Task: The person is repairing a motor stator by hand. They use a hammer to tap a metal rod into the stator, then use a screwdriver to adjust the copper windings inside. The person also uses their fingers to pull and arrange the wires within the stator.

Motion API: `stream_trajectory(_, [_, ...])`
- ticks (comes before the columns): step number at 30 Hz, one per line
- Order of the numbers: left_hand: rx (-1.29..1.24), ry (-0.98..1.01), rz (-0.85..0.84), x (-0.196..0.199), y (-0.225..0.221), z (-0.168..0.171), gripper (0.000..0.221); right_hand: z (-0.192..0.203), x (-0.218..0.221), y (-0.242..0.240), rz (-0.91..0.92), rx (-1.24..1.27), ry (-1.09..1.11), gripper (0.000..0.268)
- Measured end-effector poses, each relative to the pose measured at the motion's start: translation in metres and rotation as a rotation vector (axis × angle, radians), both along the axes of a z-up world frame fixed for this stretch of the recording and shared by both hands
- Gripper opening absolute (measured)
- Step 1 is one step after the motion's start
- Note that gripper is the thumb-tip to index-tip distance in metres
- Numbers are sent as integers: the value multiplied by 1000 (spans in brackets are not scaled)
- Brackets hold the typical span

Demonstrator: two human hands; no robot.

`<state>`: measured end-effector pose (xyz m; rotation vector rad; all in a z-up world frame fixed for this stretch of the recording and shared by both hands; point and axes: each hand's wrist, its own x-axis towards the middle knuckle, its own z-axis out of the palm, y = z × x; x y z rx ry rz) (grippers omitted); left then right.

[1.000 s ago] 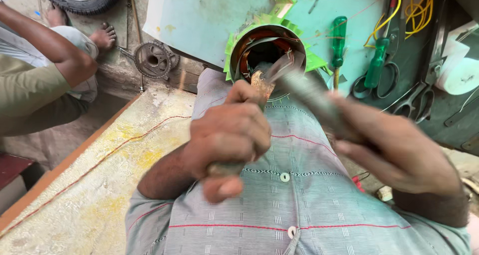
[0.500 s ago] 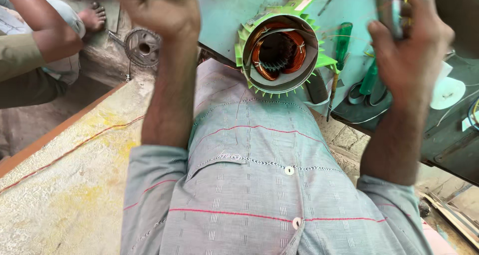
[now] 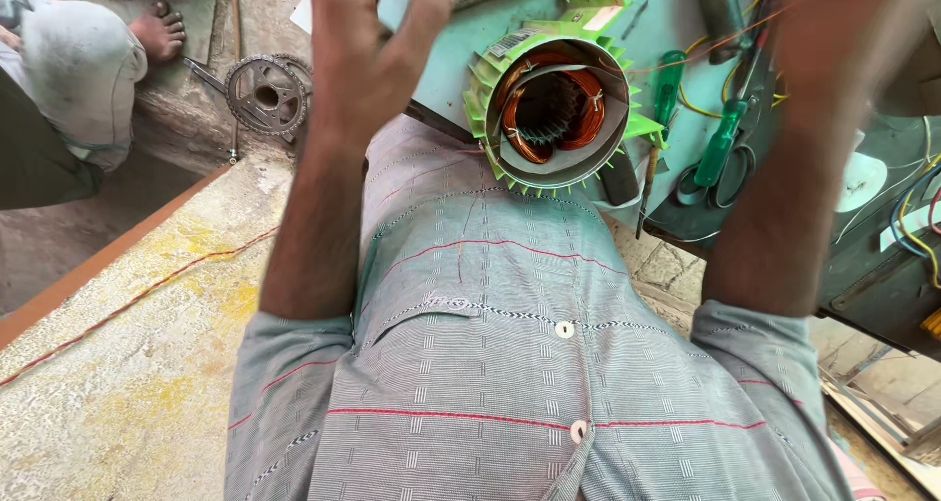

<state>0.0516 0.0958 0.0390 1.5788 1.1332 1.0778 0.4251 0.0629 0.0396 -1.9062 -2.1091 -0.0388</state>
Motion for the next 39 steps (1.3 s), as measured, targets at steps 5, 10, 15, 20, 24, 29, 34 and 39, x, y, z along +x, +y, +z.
stream_trajectory(5, [79, 106, -291, 5, -16, 60, 14, 75, -35, -51, 148, 8, 267, 25])
stream_trajectory(10, [231, 264, -348, 20, -24, 58, 19, 96, -82, -57, 472, -24, 128, 26])
stream_trajectory(15, [217, 412, -344, 24, -25, 56, 15, 79, -97, -28, 482, -90, -39, 28])
stream_trajectory(20, [184, 497, -357, 35, -24, 47, 14, 72, -98, -26, 488, -161, -83, 26])
stream_trajectory(24, [194, 426, -316, 39, -26, 38, 17, 63, -98, -27, 498, -109, -153, 25])
stream_trajectory(29, [153, 487, -324, 39, -30, 35, 13, 59, -99, -31, 489, -89, -106, 24])
stream_trajectory(34, [228, 463, -298, 31, -35, 44, 17, 72, -92, -37, 441, -163, 114, 31])
stream_trajectory(39, [268, 397, -349, 23, -59, 58, 22, 98, -81, -49, 504, -187, 139, 31])
